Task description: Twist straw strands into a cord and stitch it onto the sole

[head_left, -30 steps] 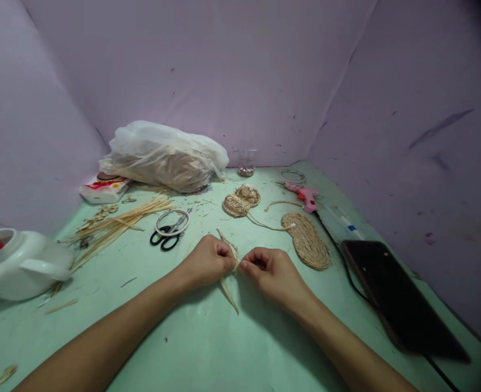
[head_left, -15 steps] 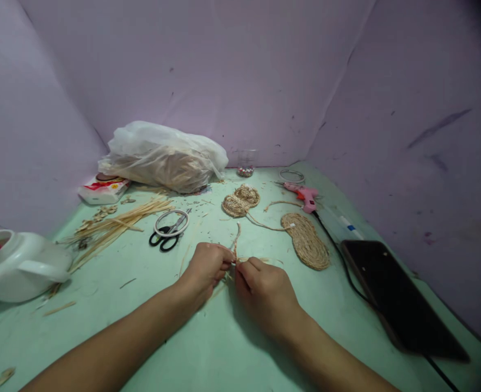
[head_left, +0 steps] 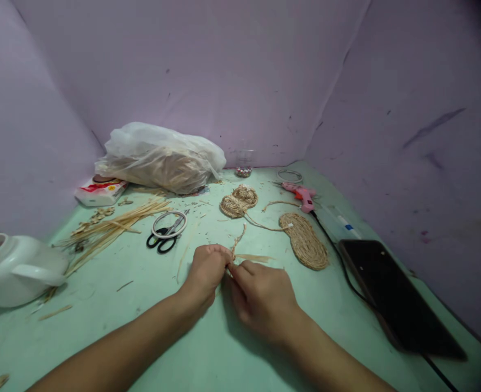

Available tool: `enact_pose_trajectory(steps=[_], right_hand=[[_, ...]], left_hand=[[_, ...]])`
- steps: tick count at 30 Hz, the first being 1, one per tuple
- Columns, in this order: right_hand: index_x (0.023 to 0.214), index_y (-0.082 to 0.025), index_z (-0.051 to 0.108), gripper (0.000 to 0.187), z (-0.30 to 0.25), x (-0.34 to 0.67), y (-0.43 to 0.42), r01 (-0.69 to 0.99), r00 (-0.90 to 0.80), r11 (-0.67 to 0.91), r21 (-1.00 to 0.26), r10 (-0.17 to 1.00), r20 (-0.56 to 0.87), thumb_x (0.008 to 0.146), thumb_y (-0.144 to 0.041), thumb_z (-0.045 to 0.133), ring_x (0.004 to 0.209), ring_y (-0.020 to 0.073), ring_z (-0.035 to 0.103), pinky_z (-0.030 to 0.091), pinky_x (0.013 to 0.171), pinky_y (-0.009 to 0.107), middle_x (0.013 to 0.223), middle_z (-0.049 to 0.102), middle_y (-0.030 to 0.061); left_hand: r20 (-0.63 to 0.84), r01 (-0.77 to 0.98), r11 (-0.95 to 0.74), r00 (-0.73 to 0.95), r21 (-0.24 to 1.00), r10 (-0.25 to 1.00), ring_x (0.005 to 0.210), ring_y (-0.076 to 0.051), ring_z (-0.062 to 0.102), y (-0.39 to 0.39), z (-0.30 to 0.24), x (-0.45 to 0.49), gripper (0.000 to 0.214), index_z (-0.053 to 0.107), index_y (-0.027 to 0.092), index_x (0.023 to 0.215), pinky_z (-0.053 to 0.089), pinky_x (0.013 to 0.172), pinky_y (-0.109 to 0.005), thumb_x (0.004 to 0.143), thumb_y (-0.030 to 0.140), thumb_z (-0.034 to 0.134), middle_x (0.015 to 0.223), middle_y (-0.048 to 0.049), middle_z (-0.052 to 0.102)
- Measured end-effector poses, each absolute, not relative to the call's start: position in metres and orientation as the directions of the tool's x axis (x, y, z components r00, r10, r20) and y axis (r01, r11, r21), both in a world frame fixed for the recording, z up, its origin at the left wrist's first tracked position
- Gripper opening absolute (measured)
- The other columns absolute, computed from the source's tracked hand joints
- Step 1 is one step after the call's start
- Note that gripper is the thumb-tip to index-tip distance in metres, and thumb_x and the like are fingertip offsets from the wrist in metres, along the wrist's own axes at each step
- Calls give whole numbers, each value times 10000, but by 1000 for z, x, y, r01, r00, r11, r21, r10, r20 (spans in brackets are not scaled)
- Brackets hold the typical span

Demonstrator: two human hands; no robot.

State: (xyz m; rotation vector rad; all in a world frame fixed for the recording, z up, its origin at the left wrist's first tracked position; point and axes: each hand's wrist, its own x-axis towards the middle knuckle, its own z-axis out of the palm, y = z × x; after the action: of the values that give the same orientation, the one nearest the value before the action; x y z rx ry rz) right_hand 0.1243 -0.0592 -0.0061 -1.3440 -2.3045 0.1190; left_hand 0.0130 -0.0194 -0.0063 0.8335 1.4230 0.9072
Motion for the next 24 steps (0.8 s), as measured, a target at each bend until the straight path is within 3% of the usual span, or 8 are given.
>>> enact_pose_trajectory(steps=[2, 4, 7, 10, 12, 14, 17, 24], right_hand=[[736, -168, 642, 173, 0, 133, -55, 740, -262, 459, -491, 870, 418, 756, -291, 521, 564, 145, 535, 340, 515, 252, 634, 628, 48], [690, -165, 638, 230, 5, 144, -45, 652, 22, 326, -685, 894, 447, 766, -342, 512, 561, 132, 524, 370, 552, 245, 619, 621, 42], [648, -147, 636, 290, 10, 160, -28, 400, 360, 12, -917, 917, 169, 748, -392, 519, 510, 124, 491, 357, 488, 236, 571, 593, 39], [655, -109, 630, 343, 9, 166, -16, 54, 151, -421, -906, 900, -409, 738, -424, 523, 396, 68, 412, 276, 365, 194, 611, 606, 56], [675, -100, 618, 333, 6, 164, -14, -94, -86, -555, -827, 832, -548, 743, -415, 532, 395, 53, 435, 277, 342, 164, 631, 611, 56], [707, -105, 613, 256, 3, 161, -15, -206, -193, -564, -800, 824, -532, 744, -353, 562, 428, 45, 478, 305, 343, 136, 655, 619, 45], [676, -110, 599, 105, 0, 160, -16, -334, -150, -492, -804, 870, -470, 709, -210, 604, 424, 32, 487, 330, 347, 115, 616, 617, 15], [537, -122, 548, 157, -4, 150, -18, -330, 1, -344, -879, 931, -365, 607, -193, 669, 327, 48, 445, 337, 334, 155, 433, 591, 0]], left_hand=[[-406, 5, 407, -44, 913, 913, 368, -50, 299, -18, -10, 11, 29, 476, 149, 498, 211, 384, -187, 513, 136, 497, 389, 65, 383], [-358, 79, 359, -31, 930, 933, 406, -63, 342, -18, -10, 9, 35, 498, 142, 510, 245, 413, -192, 536, 162, 509, 414, 52, 410], [-262, 254, 249, 19, 935, 965, 432, -67, 324, -21, -6, 7, 108, 510, 131, 509, 241, 428, -197, 585, 208, 498, 428, 46, 395], [-203, 329, 166, 82, 929, 976, 458, -73, 318, -26, 0, 7, 134, 515, 128, 530, 248, 440, -200, 612, 228, 480, 453, 40, 392], [-194, 344, 142, 122, 928, 973, 466, -77, 320, -30, 4, 9, 131, 509, 133, 535, 249, 440, -200, 617, 231, 478, 463, 37, 391], [-197, 360, 124, 172, 924, 965, 456, -74, 298, -34, 6, 10, 128, 494, 141, 529, 230, 428, -200, 623, 225, 472, 458, 43, 362], [-198, 396, 72, 288, 916, 937, 455, -72, 272, -38, 8, 11, 133, 467, 151, 534, 211, 427, -204, 647, 219, 454, 464, 49, 325], [-138, 368, -164, 668, 915, 731, 475, -76, 230, -39, 8, 6, 195, 407, 161, 524, 174, 439, -229, 699, 242, 436, 492, 47, 266]])
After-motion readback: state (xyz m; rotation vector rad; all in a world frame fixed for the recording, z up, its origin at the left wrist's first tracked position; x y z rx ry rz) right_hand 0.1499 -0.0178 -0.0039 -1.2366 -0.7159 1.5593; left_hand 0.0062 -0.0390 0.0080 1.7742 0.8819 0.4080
